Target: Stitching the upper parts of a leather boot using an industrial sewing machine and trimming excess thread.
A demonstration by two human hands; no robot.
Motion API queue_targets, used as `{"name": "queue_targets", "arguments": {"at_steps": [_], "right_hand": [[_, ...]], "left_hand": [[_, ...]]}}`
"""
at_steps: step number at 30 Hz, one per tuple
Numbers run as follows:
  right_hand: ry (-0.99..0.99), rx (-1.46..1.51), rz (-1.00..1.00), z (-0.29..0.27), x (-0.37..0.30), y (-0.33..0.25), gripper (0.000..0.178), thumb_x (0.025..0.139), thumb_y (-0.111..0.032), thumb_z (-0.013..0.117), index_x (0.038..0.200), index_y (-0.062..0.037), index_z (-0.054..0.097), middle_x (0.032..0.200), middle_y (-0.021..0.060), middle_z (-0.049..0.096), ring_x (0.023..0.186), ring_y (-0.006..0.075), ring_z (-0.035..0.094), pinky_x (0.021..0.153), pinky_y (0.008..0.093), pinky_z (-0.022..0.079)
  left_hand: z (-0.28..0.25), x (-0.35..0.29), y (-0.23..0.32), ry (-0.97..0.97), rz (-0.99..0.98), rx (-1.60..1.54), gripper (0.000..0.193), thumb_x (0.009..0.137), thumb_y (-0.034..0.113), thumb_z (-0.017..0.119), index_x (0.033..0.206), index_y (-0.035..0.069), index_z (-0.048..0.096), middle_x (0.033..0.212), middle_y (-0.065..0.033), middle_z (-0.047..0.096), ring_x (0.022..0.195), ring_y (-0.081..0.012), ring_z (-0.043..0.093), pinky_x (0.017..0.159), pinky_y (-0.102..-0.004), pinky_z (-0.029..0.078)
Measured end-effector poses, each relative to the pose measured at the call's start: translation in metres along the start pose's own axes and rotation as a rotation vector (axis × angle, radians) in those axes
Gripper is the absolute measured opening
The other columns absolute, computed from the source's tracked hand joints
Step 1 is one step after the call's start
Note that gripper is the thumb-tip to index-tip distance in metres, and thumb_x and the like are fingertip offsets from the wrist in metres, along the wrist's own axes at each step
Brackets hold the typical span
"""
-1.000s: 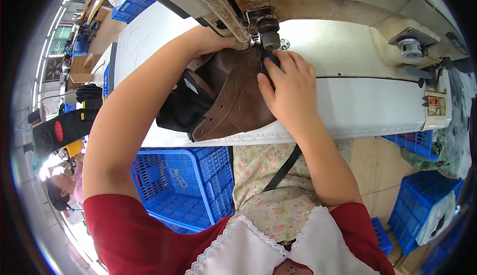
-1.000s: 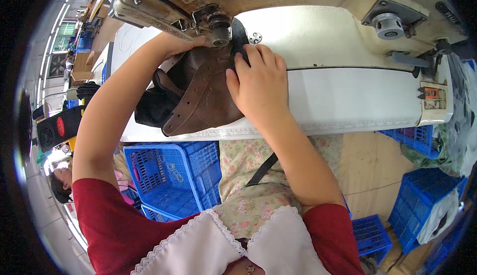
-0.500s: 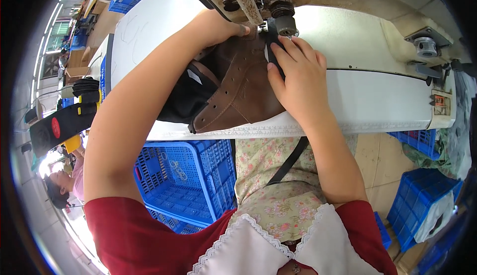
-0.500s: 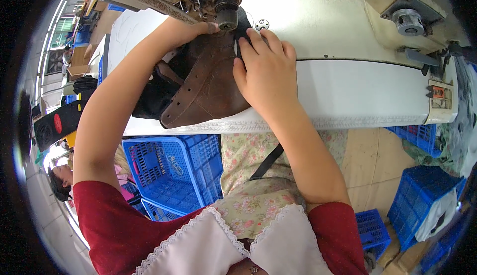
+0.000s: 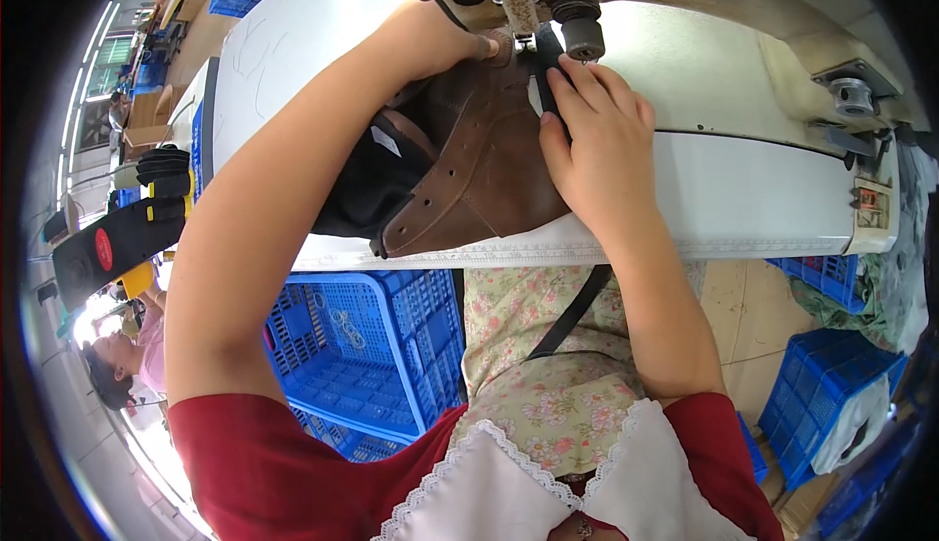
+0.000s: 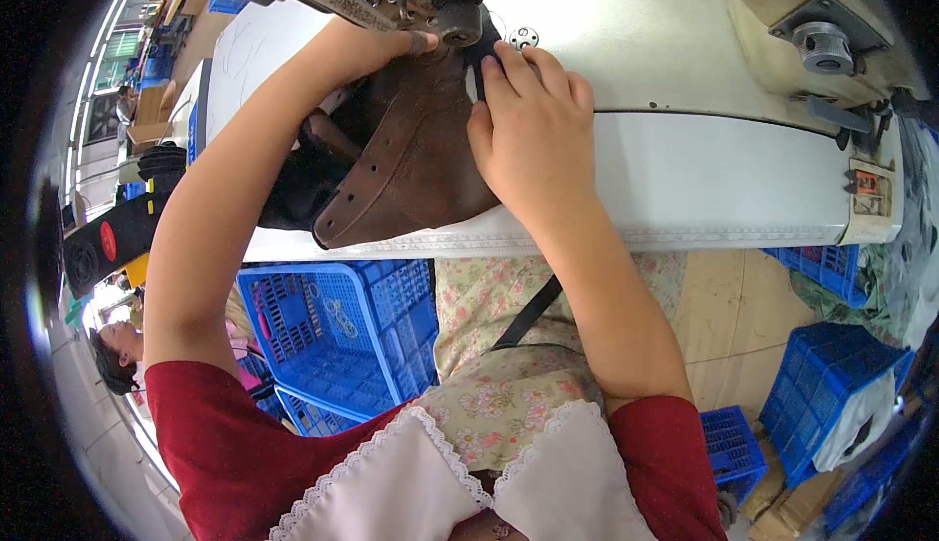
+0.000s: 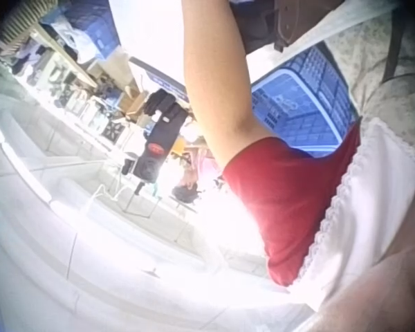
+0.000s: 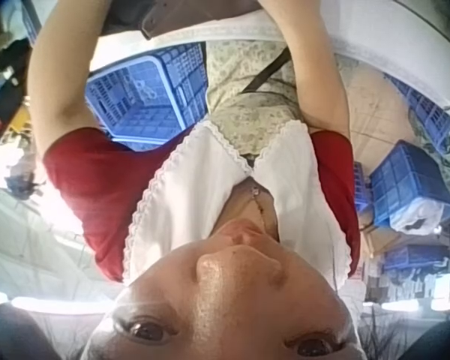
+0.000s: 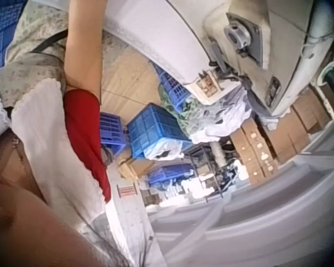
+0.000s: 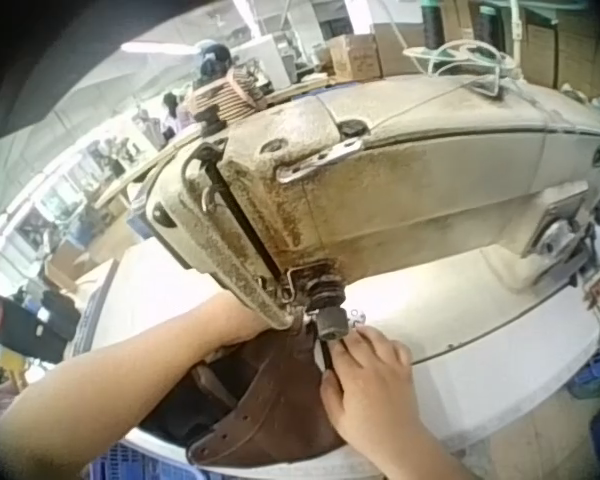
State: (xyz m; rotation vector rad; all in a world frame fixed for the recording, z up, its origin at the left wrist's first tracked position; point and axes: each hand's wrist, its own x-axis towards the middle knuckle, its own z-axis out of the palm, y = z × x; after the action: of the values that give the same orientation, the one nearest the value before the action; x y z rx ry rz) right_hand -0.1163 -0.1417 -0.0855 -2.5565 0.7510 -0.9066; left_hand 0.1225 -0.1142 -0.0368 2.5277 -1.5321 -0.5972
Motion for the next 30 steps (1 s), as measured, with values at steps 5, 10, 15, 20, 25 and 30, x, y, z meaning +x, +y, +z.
{"name": "queue_targets", "arguments": {"at_steps": [5, 10, 15, 20, 25, 30], "right_hand": [[0.007, -0.033, -0.012, 0.003, 0.001, 0.000, 0.036, 0.084, -0.017, 0.063, 0.115, -0.0005, 0.067, 0.127, 0.0081, 0.063, 0.118, 0.0259, 0.053, 0.098, 0.0417, 0.037], [-0.002, -0.033, -0.021, 0.003, 0.001, -0.002, 0.036, 0.085, -0.017, 0.063, 0.116, -0.0017, 0.067, 0.128, 0.0074, 0.063, 0.119, 0.0263, 0.053, 0.098, 0.0418, 0.037], [-0.007, -0.044, -0.017, 0.003, 0.001, -0.001, 0.035, 0.085, -0.017, 0.062, 0.117, -0.0022, 0.067, 0.129, 0.0071, 0.062, 0.119, 0.0267, 0.053, 0.099, 0.0421, 0.036], [0.001, -0.014, -0.016, 0.002, 0.000, 0.002, 0.033, 0.085, -0.017, 0.063, 0.115, -0.0033, 0.068, 0.128, 0.0077, 0.063, 0.119, 0.0278, 0.053, 0.099, 0.0431, 0.037], [-0.006, 0.024, -0.010, -0.001, 0.002, -0.002, 0.031, 0.085, -0.017, 0.063, 0.113, -0.0063, 0.069, 0.127, 0.0081, 0.063, 0.119, 0.0283, 0.053, 0.099, 0.0436, 0.037], [-0.002, 0.027, -0.014, 0.000, 0.000, -0.002, 0.030, 0.085, -0.017, 0.064, 0.112, -0.0075, 0.069, 0.127, 0.0085, 0.063, 0.119, 0.0284, 0.053, 0.098, 0.0434, 0.037]], "left_hand": [[0.000, -0.001, 0.001, 0.017, 0.024, 0.001, 0.060, 0.078, 0.051, 0.075, 0.114, 0.003, 0.070, 0.100, -0.0168, 0.073, 0.092, -0.0278, 0.070, 0.083, -0.0360, 0.053], [-0.002, 0.000, -0.005, 0.004, 0.106, 0.017, 0.058, 0.079, 0.051, 0.072, 0.116, 0.006, 0.070, 0.101, -0.0159, 0.073, 0.093, -0.0282, 0.070, 0.083, -0.0359, 0.053], [-0.001, 0.002, -0.002, -0.017, 0.083, 0.034, 0.058, 0.079, 0.051, 0.072, 0.117, 0.007, 0.070, 0.102, -0.0159, 0.073, 0.094, -0.0282, 0.070, 0.084, -0.0360, 0.053], [-0.004, 0.001, 0.001, -0.038, 0.061, 0.062, 0.058, 0.079, 0.051, 0.072, 0.118, 0.008, 0.070, 0.104, -0.0160, 0.073, 0.096, -0.0283, 0.069, 0.086, -0.0360, 0.052], [-0.006, 0.000, 0.000, -0.047, 0.047, 0.092, 0.059, 0.079, 0.051, 0.072, 0.119, 0.008, 0.070, 0.105, -0.0162, 0.073, 0.098, -0.0283, 0.069, 0.088, -0.0360, 0.052], [-0.019, -0.007, 0.012, -0.091, 0.089, -0.003, 0.061, 0.079, 0.052, 0.071, 0.122, 0.009, 0.069, 0.110, -0.0154, 0.072, 0.100, -0.0281, 0.069, 0.089, -0.0365, 0.051]]}}
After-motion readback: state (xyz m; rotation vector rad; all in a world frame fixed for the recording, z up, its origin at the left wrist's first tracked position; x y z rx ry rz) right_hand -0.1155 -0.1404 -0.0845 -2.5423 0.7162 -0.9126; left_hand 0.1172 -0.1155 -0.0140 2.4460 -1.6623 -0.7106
